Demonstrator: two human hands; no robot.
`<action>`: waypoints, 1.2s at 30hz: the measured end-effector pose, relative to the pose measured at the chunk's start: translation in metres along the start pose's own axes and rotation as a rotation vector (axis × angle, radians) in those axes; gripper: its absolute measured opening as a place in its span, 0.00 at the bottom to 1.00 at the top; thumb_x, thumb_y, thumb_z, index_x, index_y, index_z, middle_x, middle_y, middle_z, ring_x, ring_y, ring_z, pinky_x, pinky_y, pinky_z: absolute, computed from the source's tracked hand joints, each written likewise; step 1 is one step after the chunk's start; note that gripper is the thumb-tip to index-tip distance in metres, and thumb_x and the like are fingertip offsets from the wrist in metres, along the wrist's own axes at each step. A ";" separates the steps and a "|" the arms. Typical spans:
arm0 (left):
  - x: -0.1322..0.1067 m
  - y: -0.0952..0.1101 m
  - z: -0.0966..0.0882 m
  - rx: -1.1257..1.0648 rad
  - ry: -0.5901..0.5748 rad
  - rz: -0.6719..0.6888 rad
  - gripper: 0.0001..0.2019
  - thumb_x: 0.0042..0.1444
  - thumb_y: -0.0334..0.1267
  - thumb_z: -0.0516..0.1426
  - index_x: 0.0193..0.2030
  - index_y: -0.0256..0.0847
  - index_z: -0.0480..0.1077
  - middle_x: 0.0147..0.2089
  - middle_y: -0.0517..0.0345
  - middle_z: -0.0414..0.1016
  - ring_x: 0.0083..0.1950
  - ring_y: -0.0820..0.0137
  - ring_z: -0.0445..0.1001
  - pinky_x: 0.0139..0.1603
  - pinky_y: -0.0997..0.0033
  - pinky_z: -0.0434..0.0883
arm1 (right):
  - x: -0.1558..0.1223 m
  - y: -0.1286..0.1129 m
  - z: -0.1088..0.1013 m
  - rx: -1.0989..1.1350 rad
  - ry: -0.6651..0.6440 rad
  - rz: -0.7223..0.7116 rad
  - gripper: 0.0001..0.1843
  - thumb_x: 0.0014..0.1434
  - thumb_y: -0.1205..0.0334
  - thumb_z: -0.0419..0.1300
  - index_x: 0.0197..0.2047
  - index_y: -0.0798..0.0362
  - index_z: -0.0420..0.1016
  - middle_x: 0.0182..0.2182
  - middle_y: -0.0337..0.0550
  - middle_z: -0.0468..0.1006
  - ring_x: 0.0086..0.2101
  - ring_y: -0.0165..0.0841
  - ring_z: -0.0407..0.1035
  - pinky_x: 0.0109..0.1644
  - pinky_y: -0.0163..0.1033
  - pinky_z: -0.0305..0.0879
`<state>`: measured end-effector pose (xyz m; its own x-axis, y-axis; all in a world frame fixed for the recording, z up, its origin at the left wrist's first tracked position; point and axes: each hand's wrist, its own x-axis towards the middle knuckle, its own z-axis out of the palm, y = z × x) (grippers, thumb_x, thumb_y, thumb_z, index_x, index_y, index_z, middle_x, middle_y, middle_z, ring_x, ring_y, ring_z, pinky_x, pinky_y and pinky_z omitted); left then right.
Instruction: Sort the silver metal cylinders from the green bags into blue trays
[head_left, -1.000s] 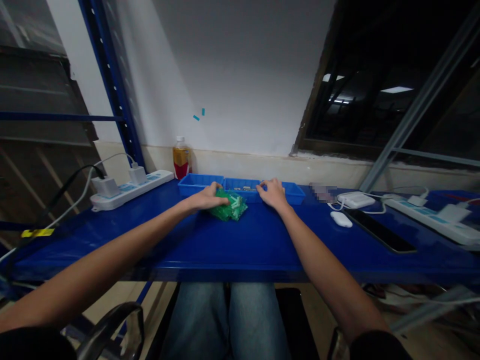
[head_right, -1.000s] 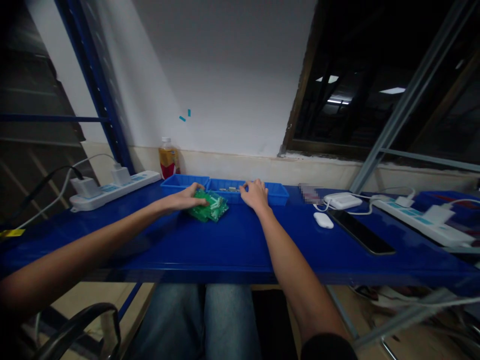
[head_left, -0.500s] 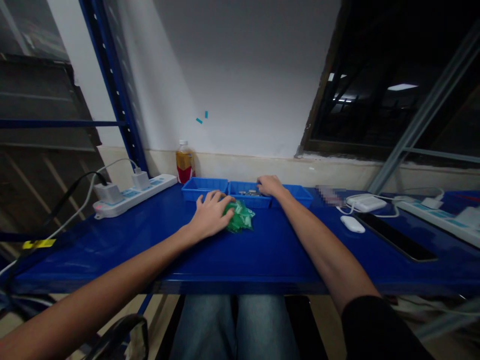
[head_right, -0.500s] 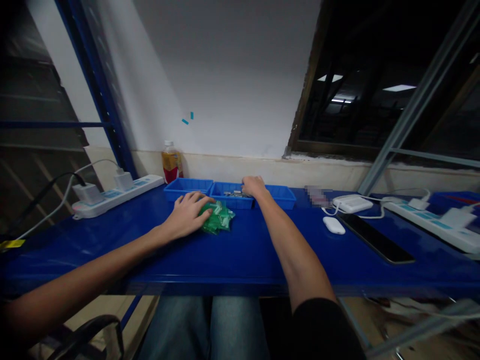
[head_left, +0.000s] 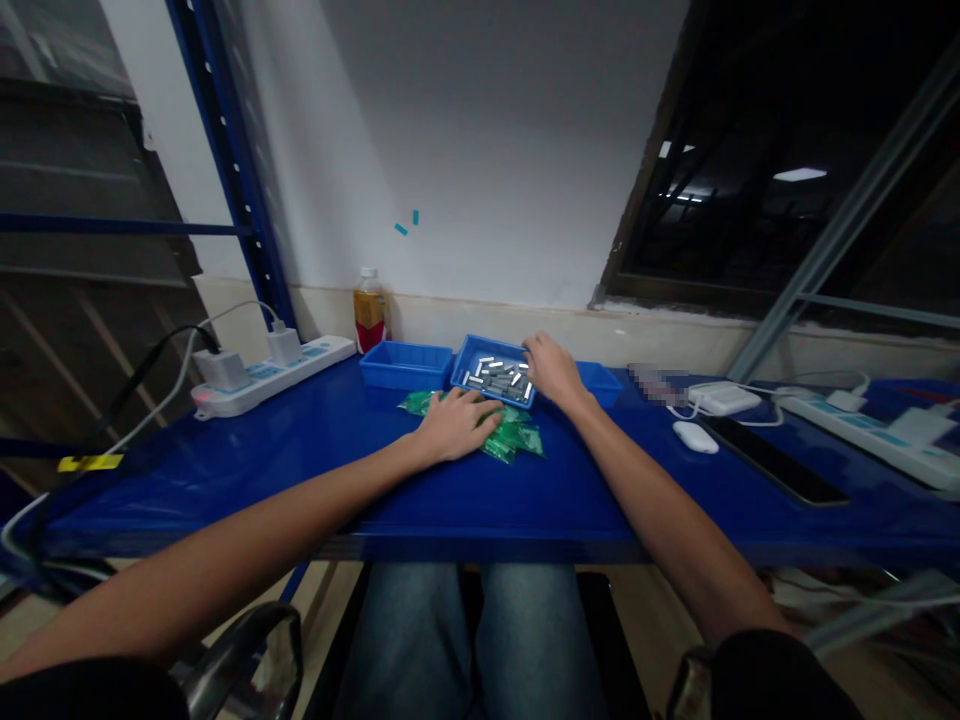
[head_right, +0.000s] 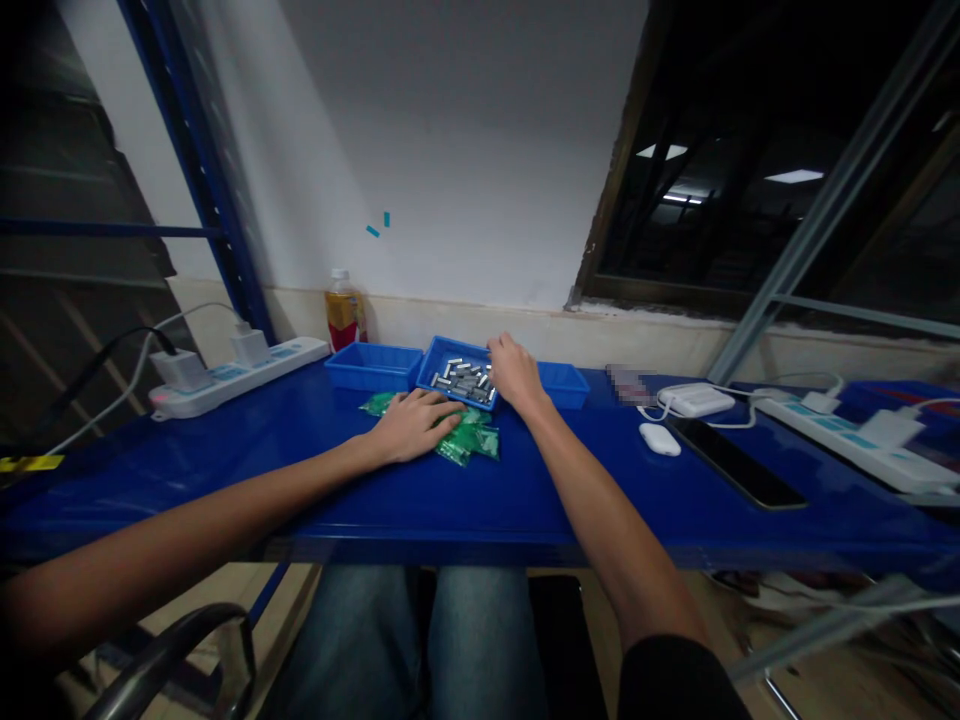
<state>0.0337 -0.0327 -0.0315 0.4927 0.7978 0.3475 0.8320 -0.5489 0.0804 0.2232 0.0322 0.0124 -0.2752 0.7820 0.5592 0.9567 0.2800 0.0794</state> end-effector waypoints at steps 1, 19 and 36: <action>0.000 -0.001 0.001 -0.007 0.031 -0.003 0.19 0.64 0.51 0.42 0.53 0.52 0.67 0.52 0.53 0.68 0.53 0.54 0.65 0.53 0.45 0.61 | -0.003 0.000 -0.001 0.007 0.034 -0.007 0.12 0.64 0.66 0.47 0.47 0.54 0.69 0.44 0.51 0.70 0.43 0.40 0.67 0.44 0.40 0.62; 0.006 -0.008 0.012 0.046 0.182 -0.152 0.22 0.61 0.51 0.45 0.53 0.34 0.59 0.50 0.42 0.63 0.51 0.53 0.61 0.48 0.53 0.63 | -0.044 -0.019 -0.002 -0.044 0.249 -0.174 0.18 0.64 0.66 0.45 0.53 0.54 0.69 0.41 0.52 0.67 0.43 0.41 0.59 0.43 0.41 0.61; -0.003 0.018 -0.015 0.196 0.270 -0.240 0.18 0.62 0.46 0.46 0.49 0.36 0.66 0.54 0.38 0.63 0.55 0.48 0.62 0.52 0.45 0.60 | -0.033 -0.014 0.020 -0.005 0.488 -0.439 0.18 0.62 0.70 0.48 0.50 0.50 0.73 0.40 0.48 0.69 0.46 0.39 0.61 0.56 0.49 0.62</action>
<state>0.0433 -0.0486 -0.0172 0.2160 0.7887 0.5756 0.9608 -0.2766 0.0185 0.2170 0.0133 -0.0240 -0.5670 0.2529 0.7839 0.7658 0.5125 0.3886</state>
